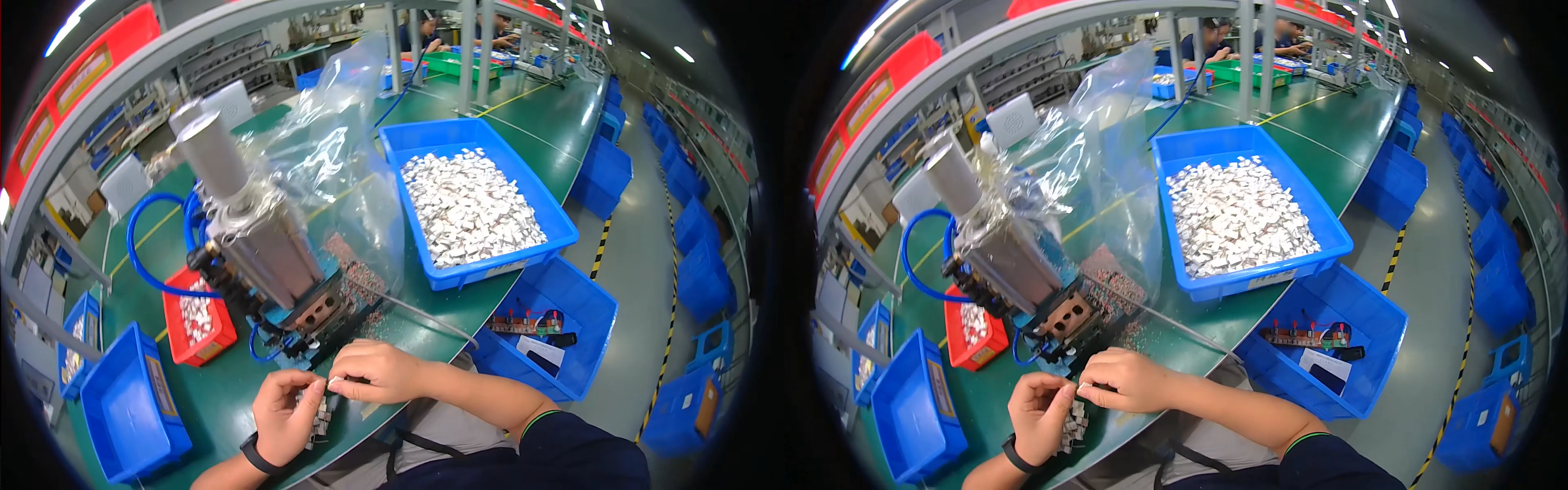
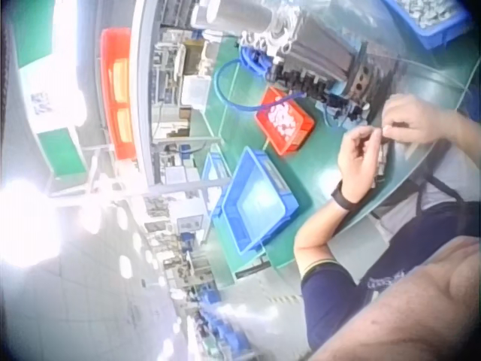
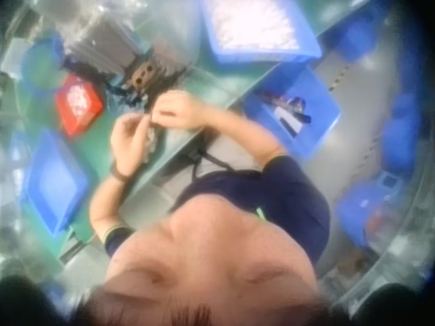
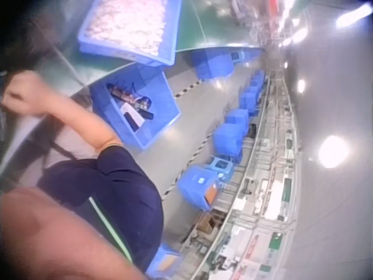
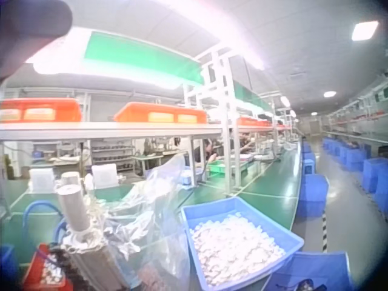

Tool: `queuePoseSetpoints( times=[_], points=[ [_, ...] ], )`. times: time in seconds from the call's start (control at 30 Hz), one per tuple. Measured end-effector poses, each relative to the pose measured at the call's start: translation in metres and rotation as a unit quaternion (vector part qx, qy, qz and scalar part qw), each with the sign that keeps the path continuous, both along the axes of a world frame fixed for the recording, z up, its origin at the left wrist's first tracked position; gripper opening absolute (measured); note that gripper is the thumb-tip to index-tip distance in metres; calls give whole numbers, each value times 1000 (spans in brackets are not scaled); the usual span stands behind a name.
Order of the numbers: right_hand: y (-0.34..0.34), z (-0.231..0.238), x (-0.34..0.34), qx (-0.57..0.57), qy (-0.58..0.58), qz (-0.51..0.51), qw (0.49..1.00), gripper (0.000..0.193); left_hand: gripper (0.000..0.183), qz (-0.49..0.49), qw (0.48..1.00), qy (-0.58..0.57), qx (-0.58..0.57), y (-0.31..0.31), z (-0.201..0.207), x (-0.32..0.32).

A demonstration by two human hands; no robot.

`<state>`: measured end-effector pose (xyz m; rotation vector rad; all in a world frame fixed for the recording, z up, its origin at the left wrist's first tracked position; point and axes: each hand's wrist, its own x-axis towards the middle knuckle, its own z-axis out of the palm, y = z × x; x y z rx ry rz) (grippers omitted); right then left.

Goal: The person picks small white rectangular components from a pile on a green table and inserts them into a machine fixture. After the machine processes the item, the person removes the finished component and places it into a blue bin. The person repeats this cycle of picking, inserting, and binning throughout the video.

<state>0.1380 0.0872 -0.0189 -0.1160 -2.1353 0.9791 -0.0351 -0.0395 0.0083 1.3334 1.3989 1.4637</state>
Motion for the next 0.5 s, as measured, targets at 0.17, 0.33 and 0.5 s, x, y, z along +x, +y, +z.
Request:
queuePoseSetpoints(
  times=[0.17,0.33,0.5],
  points=[
    [6,10,20,-124,0,-31,992,15,16,42,994,-5,104,7,-2,3],
    [0,39,19,-358,-26,-102,928,17,31,-109,874,410,237,7,-2,-6],
    [12,29,2,-433,-8,-143,890,20,36,-109,827,504,226,6,-6,-4]
  ],
)
